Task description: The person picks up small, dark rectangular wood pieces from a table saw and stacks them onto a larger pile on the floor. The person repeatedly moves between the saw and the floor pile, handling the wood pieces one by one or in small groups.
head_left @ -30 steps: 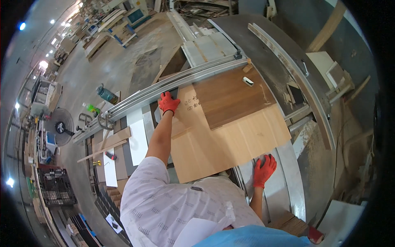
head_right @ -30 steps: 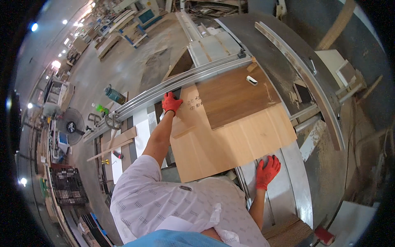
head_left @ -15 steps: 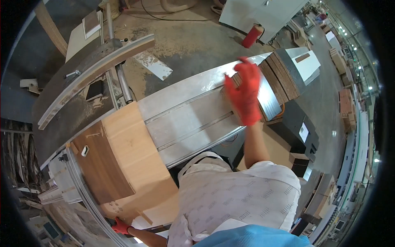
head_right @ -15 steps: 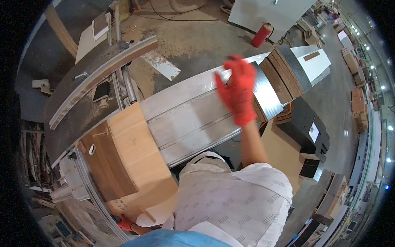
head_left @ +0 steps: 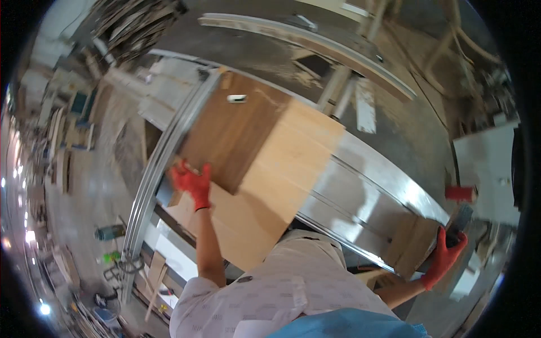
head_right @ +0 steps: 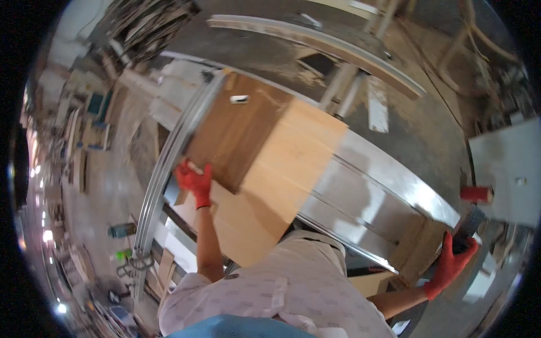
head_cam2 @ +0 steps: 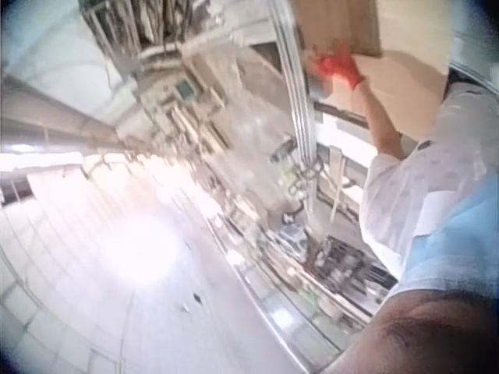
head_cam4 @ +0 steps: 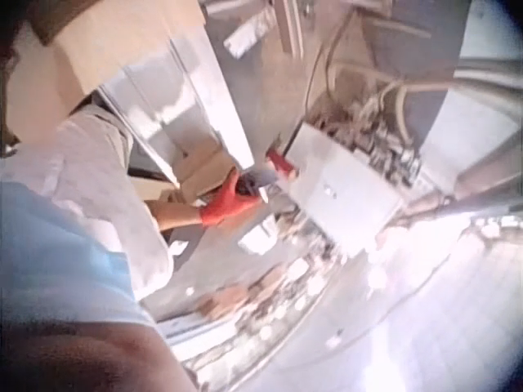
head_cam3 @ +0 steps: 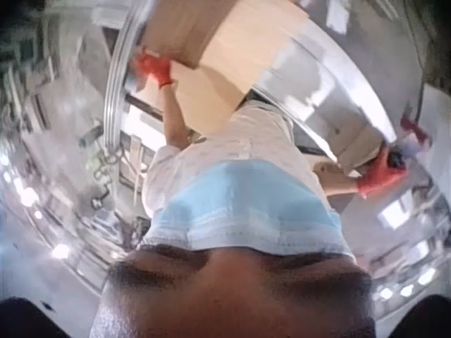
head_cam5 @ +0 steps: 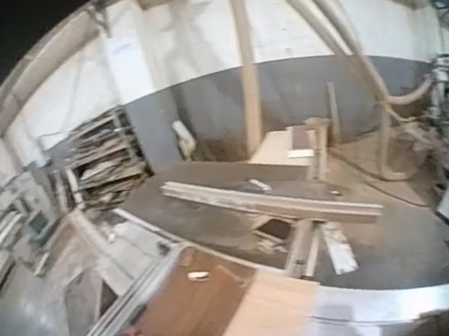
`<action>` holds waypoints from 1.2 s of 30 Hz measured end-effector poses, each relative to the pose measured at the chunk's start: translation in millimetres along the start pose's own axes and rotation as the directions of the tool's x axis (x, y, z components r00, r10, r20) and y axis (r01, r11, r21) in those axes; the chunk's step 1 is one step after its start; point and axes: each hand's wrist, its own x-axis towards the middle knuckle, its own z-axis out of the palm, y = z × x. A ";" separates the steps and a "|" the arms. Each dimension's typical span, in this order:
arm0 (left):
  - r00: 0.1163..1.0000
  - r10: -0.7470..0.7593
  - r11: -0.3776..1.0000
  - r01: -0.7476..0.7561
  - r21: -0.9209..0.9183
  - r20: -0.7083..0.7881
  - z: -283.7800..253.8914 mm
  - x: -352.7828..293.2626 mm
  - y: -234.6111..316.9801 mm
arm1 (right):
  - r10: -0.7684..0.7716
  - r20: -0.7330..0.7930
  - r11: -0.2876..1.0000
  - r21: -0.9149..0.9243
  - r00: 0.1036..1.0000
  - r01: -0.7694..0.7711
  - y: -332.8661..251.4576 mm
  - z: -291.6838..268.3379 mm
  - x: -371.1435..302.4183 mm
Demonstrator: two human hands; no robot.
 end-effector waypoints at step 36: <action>0.908 -0.310 0.882 0.386 -0.271 0.282 208.6 127.7 155.1 | -0.232 0.949 0.972 0.232 0.213 0.029 -416.4 720.3 -79.5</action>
